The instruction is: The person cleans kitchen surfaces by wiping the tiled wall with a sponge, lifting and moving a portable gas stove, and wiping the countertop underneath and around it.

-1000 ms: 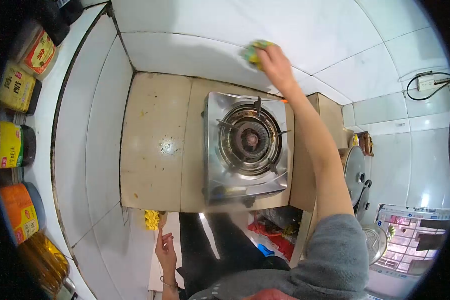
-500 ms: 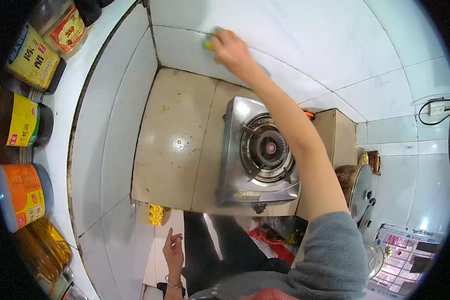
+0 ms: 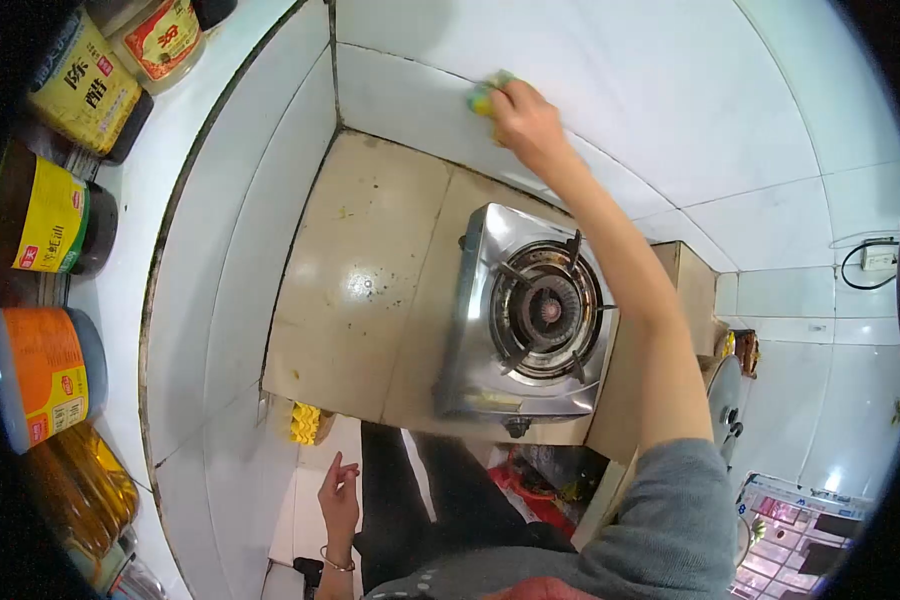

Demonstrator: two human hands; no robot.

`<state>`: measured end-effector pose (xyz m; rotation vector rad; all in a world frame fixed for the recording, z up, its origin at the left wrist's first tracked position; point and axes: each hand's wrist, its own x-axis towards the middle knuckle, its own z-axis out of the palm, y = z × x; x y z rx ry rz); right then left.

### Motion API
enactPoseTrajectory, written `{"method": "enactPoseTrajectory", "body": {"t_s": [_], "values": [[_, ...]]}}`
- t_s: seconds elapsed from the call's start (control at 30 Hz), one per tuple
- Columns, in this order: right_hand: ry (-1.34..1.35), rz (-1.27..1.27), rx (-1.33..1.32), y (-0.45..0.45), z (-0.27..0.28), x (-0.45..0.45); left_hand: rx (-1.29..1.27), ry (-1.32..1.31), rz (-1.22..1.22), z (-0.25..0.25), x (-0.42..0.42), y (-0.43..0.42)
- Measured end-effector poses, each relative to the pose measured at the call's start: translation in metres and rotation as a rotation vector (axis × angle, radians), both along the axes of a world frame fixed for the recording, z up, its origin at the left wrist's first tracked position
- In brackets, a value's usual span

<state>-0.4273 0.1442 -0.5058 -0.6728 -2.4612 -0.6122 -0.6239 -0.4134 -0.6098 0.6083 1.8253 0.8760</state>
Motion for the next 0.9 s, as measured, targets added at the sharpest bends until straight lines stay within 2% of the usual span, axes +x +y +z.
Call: {"method": "enactPoseTrajectory", "body": {"t_s": [0.07, 0.13, 0.2, 0.37, 0.53, 0.6, 0.8, 0.9], "values": [[0.056, 0.019, 0.019, 0.018, -0.006, -0.062, 0.032, -0.083, 0.056, -0.006, 0.003, -0.005], [0.073, 0.052, 0.043, 0.018, -0.009, -0.095, 0.008, -0.043, -0.011, 0.003, -0.001, 0.002], [-0.045, -0.08, -0.015, 0.019, -0.005, -0.109, 0.014, -0.017, 0.001, 0.008, -0.005, 0.008], [-0.016, -0.06, 0.058, 0.007, -0.01, -0.024, 0.025, -0.019, 0.173, -0.006, -0.018, -0.004], [-0.097, -0.021, 0.038, 0.01, -0.002, -0.071, -0.006, -0.04, 0.139, -0.014, -0.016, -0.015], [-0.148, -0.18, -0.028, 0.006, -0.002, -0.094, 0.004, -0.053, 0.125, -0.005, -0.015, 0.0], [-0.043, -0.108, -0.02, 0.002, -0.009, -0.03, -0.005, -0.078, 0.151, -0.006, -0.022, -0.008], [-0.069, -0.082, -0.035, 0.009, -0.008, -0.057, -0.04, -0.053, 0.154, -0.012, -0.022, -0.023]]}}
